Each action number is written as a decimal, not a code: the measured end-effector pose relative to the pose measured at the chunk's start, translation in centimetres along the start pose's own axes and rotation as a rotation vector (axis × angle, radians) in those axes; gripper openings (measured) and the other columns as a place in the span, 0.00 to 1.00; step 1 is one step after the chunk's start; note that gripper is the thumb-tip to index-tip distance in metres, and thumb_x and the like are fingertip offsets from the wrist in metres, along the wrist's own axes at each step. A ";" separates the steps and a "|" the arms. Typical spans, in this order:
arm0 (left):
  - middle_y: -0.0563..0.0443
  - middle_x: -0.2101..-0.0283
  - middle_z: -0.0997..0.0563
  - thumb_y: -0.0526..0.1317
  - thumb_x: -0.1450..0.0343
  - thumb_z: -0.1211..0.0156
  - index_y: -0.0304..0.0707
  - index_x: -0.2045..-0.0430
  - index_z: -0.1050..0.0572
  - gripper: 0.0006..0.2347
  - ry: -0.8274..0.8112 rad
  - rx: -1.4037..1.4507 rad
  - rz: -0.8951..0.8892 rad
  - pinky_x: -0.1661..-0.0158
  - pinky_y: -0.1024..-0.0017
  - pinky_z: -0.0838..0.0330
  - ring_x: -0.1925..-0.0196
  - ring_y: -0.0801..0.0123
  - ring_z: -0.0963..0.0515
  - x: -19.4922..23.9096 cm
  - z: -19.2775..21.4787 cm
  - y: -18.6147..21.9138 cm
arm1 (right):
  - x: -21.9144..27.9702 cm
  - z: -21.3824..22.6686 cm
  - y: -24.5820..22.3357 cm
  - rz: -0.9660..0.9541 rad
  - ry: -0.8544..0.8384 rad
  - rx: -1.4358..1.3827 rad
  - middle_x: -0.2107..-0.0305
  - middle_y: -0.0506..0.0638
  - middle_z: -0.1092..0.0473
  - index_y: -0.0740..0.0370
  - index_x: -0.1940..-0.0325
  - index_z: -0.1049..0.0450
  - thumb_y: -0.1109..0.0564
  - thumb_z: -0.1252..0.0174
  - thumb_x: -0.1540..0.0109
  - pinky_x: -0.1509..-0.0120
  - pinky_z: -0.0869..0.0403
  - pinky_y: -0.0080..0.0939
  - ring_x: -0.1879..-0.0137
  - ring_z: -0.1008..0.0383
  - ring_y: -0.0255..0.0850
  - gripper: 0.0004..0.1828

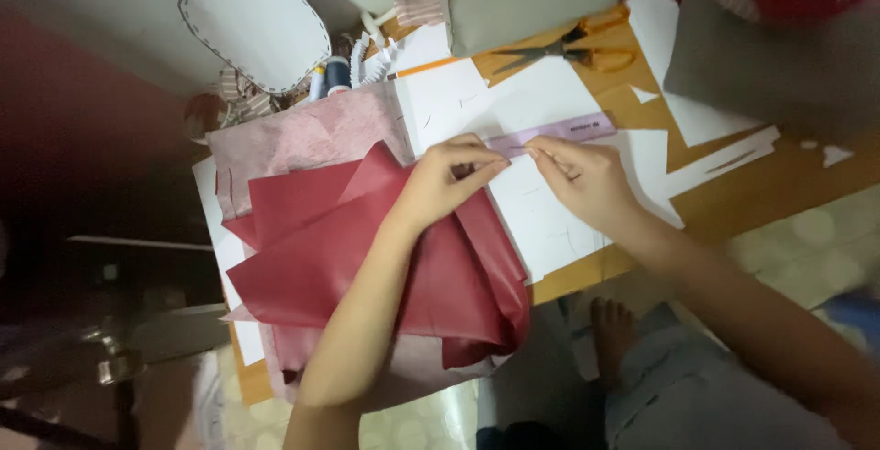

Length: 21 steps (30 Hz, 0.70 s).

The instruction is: Measuring and marking a piece of red leather using a ruler and a marking tool for layout

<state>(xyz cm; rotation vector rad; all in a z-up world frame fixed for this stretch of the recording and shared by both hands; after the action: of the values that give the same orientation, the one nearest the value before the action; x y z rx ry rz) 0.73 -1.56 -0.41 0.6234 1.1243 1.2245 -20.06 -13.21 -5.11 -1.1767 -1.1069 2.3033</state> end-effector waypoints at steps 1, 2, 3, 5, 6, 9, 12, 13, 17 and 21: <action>0.45 0.69 0.18 0.35 0.25 0.31 0.40 0.60 0.13 0.04 0.009 -0.070 0.001 0.61 0.66 0.25 0.66 0.62 0.19 0.2 -0.1 0.4 | -0.1 0.1 -0.3 0.007 0.008 0.034 0.85 0.57 0.28 0.67 0.47 0.16 0.71 0.36 0.32 0.77 0.36 0.33 0.80 0.29 0.32 0.12; 0.47 0.68 0.18 0.36 0.25 0.31 0.43 0.59 0.12 0.04 0.017 -0.140 0.003 0.61 0.66 0.23 0.66 0.60 0.17 0.3 -0.3 0.6 | -0.2 0.2 -0.6 0.014 0.017 0.067 0.84 0.57 0.25 0.68 0.47 0.15 0.71 0.36 0.32 0.77 0.35 0.32 0.81 0.28 0.32 0.11; 0.47 0.68 0.18 0.36 0.25 0.31 0.43 0.59 0.12 0.04 0.024 -0.138 0.006 0.61 0.66 0.23 0.66 0.60 0.17 0.3 -0.3 1.3 | -0.2 0.1 -0.5 0.015 0.009 0.066 0.84 0.57 0.25 0.68 0.47 0.15 0.71 0.36 0.32 0.77 0.35 0.32 0.81 0.28 0.32 0.11; 0.47 0.66 0.17 0.38 0.24 0.32 0.45 0.59 0.13 0.05 0.056 -0.309 -0.029 0.62 0.63 0.21 0.65 0.56 0.15 0.5 -0.5 2.4 | 0.2 0.0 -0.1 0.048 0.008 0.181 0.83 0.58 0.25 0.68 0.46 0.15 0.71 0.35 0.33 0.76 0.33 0.35 0.80 0.25 0.38 0.12; 0.47 0.66 0.17 0.38 0.24 0.32 0.45 0.59 0.13 0.05 0.062 -0.304 -0.018 0.62 0.63 0.21 0.65 0.56 0.15 0.5 -0.6 2.3 | 0.4 0.0 -0.3 0.043 -0.005 0.178 0.83 0.58 0.25 0.68 0.46 0.15 0.71 0.35 0.33 0.76 0.33 0.35 0.80 0.25 0.38 0.12; 0.51 0.66 0.17 0.39 0.23 0.34 0.47 0.59 0.13 0.05 0.088 -0.419 -0.069 0.61 0.64 0.20 0.65 0.58 0.15 0.2 0.0 2.3 | -0.2 0.2 -0.6 0.136 -0.022 0.260 0.81 0.60 0.24 0.70 0.46 0.15 0.72 0.35 0.33 0.73 0.28 0.39 0.76 0.20 0.46 0.12; 0.49 0.66 0.17 0.39 0.24 0.32 0.44 0.60 0.13 0.04 0.097 -0.452 -0.102 0.62 0.63 0.19 0.64 0.55 0.14 0.4 0.3 2.4 | 0.1 0.3 -0.6 0.157 -0.072 0.294 0.79 0.61 0.23 0.70 0.46 0.15 0.71 0.36 0.33 0.72 0.27 0.41 0.73 0.19 0.49 0.12; 0.51 0.65 0.17 0.39 0.23 0.33 0.45 0.59 0.14 0.04 0.102 -0.451 -0.089 0.60 0.64 0.19 0.63 0.57 0.14 0.3 0.5 2.2 | 0.2 0.2 -0.5 0.174 -0.075 0.316 0.78 0.60 0.22 0.69 0.46 0.15 0.71 0.35 0.33 0.70 0.25 0.40 0.71 0.18 0.48 0.12; 0.48 0.65 0.18 0.37 0.24 0.32 0.43 0.61 0.14 0.03 0.095 -0.345 -0.093 0.58 0.61 0.19 0.62 0.53 0.14 -0.1 1.3 2.1 | -0.2 0.4 -1.4 0.096 -0.137 0.107 0.72 0.60 0.20 0.66 0.47 0.14 0.72 0.35 0.32 0.66 0.24 0.44 0.64 0.16 0.52 0.12; 0.53 0.66 0.19 0.37 0.23 0.32 0.45 0.60 0.13 0.03 0.107 -0.181 -0.044 0.56 0.65 0.20 0.62 0.63 0.16 0.0 1.0 0.3 | -1.6 0.6 -2.5 -0.086 -0.218 -0.077 0.83 0.55 0.25 0.69 0.44 0.15 0.73 0.37 0.31 0.73 0.30 0.34 0.78 0.27 0.35 0.13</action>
<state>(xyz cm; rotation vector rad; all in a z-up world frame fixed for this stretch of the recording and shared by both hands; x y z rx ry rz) 1.55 -1.32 0.20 0.3976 1.0956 1.3171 -19.69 -12.89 -2.13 -0.8998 -1.3057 2.3835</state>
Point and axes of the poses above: each hand's wrist, its own x-axis away from the middle knuckle, its own z-axis out of the back of the hand, y = z × x, the point moved 1 cm from there along -x, towards the middle knuckle
